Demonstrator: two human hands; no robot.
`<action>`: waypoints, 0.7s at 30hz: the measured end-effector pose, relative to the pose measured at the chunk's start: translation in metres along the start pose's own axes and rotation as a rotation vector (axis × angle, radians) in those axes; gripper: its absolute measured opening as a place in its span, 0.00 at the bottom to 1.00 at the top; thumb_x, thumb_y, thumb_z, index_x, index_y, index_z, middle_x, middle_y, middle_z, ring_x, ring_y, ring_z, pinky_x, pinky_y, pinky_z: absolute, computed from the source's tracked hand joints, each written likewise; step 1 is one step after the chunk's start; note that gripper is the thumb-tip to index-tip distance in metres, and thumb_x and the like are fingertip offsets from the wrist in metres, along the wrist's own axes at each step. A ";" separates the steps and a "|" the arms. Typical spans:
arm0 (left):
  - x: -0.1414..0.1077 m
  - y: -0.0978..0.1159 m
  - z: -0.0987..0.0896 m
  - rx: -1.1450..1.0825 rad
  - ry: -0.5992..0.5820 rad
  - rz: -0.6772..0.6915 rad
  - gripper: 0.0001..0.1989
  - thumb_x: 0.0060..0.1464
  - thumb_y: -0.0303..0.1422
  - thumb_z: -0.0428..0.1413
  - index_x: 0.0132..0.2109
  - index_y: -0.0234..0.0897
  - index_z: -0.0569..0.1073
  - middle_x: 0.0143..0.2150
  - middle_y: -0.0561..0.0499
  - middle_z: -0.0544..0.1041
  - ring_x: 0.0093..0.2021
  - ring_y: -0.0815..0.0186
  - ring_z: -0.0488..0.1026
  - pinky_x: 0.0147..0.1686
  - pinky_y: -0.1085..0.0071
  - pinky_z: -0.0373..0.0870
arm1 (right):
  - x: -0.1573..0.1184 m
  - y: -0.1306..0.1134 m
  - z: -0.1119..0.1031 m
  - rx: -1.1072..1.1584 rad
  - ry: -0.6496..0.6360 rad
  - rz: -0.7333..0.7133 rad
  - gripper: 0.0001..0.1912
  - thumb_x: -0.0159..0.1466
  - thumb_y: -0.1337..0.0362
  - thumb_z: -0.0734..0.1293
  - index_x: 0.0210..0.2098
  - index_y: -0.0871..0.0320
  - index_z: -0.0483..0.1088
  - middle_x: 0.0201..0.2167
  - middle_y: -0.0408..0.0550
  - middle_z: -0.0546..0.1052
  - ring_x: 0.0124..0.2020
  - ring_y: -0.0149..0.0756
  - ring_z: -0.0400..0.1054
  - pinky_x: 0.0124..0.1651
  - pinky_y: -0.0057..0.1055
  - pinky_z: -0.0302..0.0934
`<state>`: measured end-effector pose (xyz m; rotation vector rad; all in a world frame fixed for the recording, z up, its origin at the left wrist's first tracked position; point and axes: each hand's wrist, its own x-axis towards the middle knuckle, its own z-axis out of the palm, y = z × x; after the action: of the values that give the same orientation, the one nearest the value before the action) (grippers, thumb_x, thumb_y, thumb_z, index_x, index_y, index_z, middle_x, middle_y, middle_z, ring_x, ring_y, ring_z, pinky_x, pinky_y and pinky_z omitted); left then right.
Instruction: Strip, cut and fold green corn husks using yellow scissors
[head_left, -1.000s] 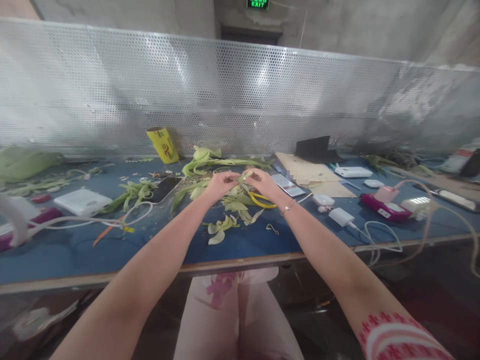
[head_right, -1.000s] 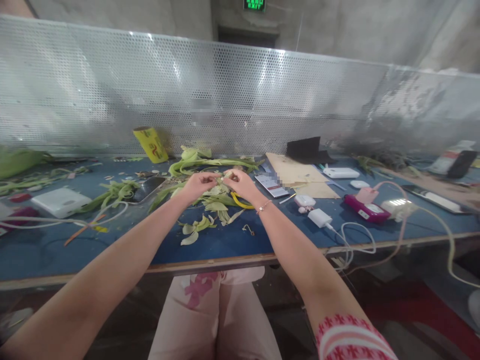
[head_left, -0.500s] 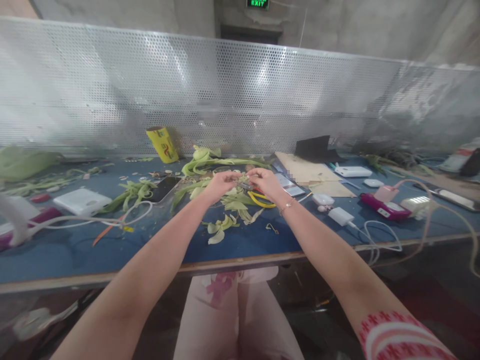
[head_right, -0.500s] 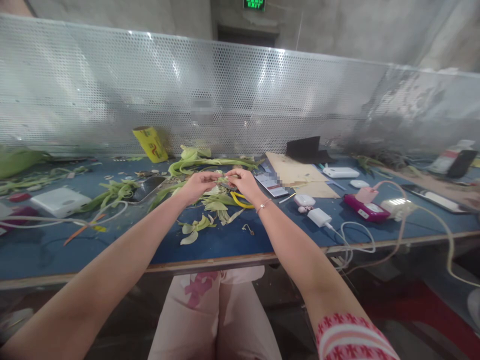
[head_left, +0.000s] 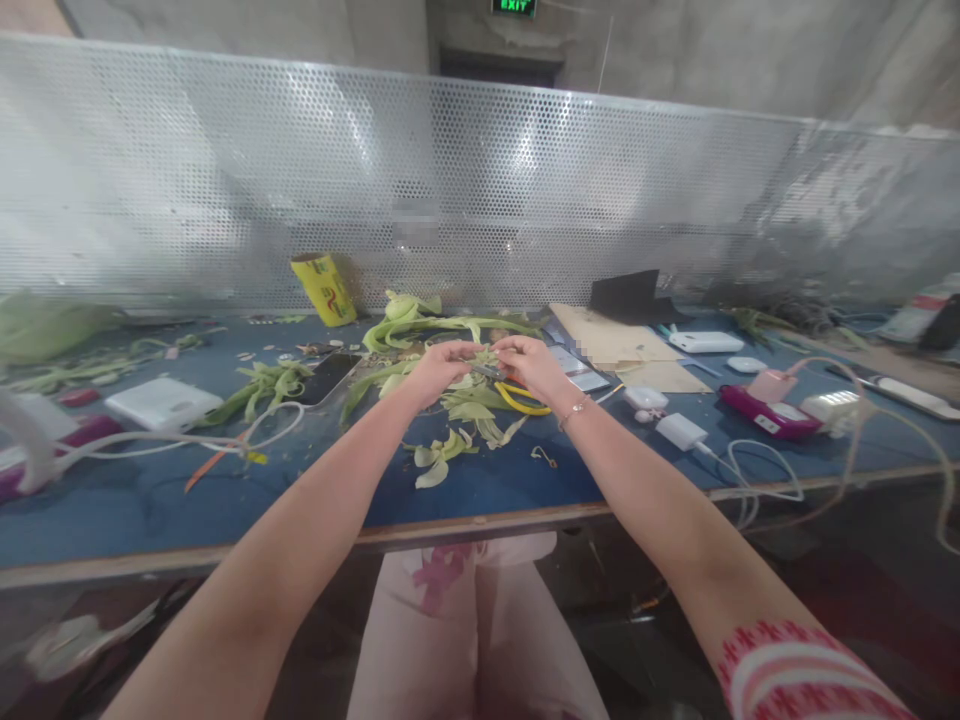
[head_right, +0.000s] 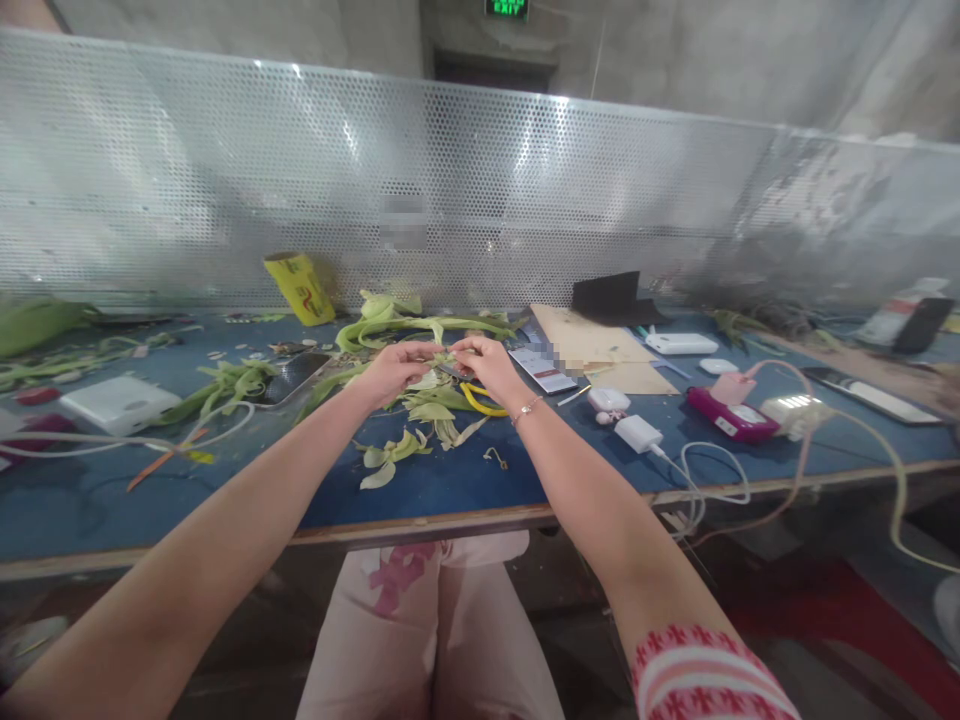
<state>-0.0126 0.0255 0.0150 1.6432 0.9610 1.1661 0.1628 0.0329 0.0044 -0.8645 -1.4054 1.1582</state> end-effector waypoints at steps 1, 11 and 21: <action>-0.001 0.001 0.001 0.018 0.007 0.006 0.19 0.36 0.25 0.58 0.41 0.35 0.77 0.34 0.49 0.75 0.19 0.79 0.58 0.19 0.76 0.55 | 0.000 0.001 -0.001 -0.019 0.006 -0.014 0.13 0.47 0.59 0.70 0.30 0.59 0.70 0.20 0.40 0.70 0.23 0.28 0.65 0.29 0.28 0.62; -0.002 -0.002 0.006 0.142 0.077 0.054 0.17 0.38 0.28 0.57 0.40 0.36 0.76 0.42 0.48 0.73 0.21 0.77 0.61 0.22 0.75 0.58 | 0.004 0.008 0.003 -0.372 0.144 -0.240 0.09 0.57 0.59 0.62 0.32 0.58 0.68 0.29 0.45 0.74 0.30 0.32 0.68 0.37 0.30 0.62; 0.003 -0.013 0.011 -0.092 0.040 -0.063 0.13 0.37 0.34 0.59 0.34 0.35 0.73 0.31 0.52 0.72 0.31 0.71 0.66 0.29 0.74 0.60 | -0.001 0.010 0.010 -0.626 0.170 -0.537 0.07 0.61 0.65 0.57 0.33 0.57 0.66 0.36 0.50 0.72 0.42 0.38 0.65 0.49 0.36 0.57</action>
<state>-0.0027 0.0304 0.0022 1.5119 0.9635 1.1869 0.1520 0.0332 -0.0051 -0.8974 -1.7411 0.2259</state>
